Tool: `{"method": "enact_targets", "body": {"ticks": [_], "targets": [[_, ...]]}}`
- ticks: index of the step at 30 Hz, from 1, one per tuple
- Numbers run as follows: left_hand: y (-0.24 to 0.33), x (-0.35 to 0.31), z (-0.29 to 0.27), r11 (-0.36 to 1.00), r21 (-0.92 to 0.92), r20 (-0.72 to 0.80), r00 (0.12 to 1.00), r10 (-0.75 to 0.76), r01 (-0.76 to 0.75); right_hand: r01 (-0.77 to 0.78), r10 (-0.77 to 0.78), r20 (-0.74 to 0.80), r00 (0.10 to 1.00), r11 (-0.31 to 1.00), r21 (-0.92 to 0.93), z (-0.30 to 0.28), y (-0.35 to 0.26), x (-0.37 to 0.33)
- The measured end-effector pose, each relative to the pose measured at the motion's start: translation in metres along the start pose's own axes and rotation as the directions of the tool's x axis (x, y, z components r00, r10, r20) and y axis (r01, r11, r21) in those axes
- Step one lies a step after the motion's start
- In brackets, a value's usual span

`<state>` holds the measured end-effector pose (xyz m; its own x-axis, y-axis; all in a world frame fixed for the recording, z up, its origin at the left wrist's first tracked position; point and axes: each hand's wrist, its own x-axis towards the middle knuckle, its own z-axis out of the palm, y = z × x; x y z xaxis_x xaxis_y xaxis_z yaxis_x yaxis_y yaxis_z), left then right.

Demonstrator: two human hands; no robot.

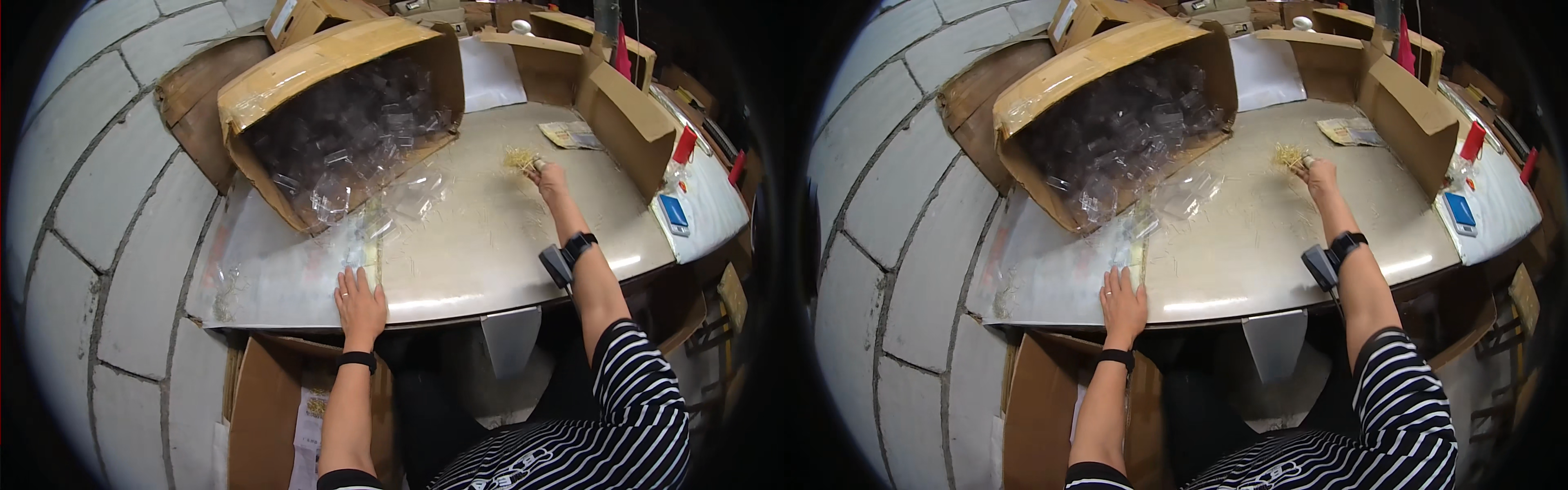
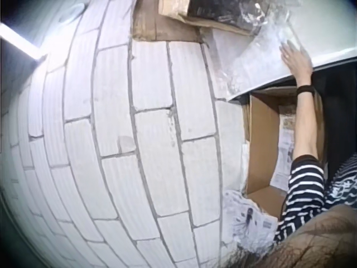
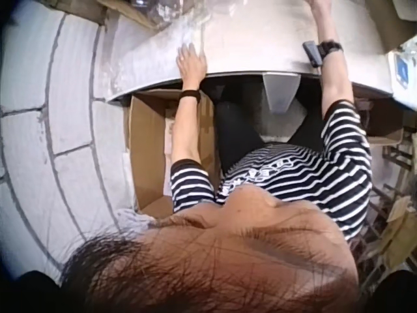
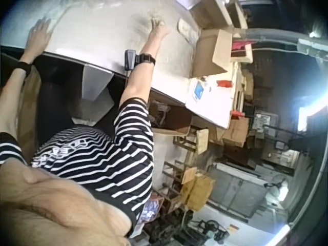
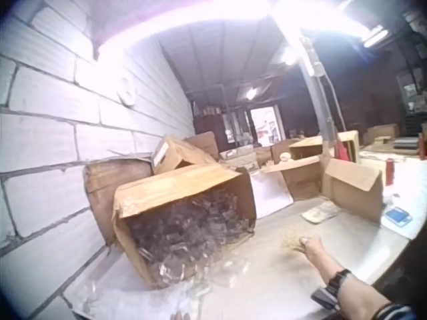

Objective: The person sits at a table and repeatedly scoops small yellow components from a pile into clear plastic bags. They then place the filled bags into a cardboard box. Later, the person moves to a machine and places green packaged items into a large cardboard box.

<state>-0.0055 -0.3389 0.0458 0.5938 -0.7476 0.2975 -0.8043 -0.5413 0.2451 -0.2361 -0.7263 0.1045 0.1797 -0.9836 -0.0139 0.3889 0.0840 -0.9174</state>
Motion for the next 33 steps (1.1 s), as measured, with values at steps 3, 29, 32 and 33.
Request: {"method": "enact_targets", "body": {"ticks": [3, 29, 32, 33], "targets": [[0.001, 0.004, -0.002, 1.000, -0.013, -0.008, 1.000, 0.028, -0.028, -0.058, 0.059, 0.037, 0.998, 0.998, -0.022, -0.012, 0.003, 0.008], [0.004, 0.003, 0.001, 0.999, -0.042, 0.007, 1.000, 0.012, -0.011, 0.138, -0.136, 0.129, 0.982, 0.064, -0.988, -0.046, -0.025, 0.014], [0.000, 0.001, -0.004, 1.000, -0.024, 0.010, 1.000, 0.002, -0.001, 0.310, -0.227, 0.211, 0.951, 0.734, -0.604, -0.044, -0.040, 0.002], [-0.001, 0.001, -0.004, 1.000, -0.021, 0.013, 1.000, 0.001, 0.000, 0.280, -0.237, 0.149, 0.960, 0.822, -0.496, -0.042, -0.041, -0.005]]}}
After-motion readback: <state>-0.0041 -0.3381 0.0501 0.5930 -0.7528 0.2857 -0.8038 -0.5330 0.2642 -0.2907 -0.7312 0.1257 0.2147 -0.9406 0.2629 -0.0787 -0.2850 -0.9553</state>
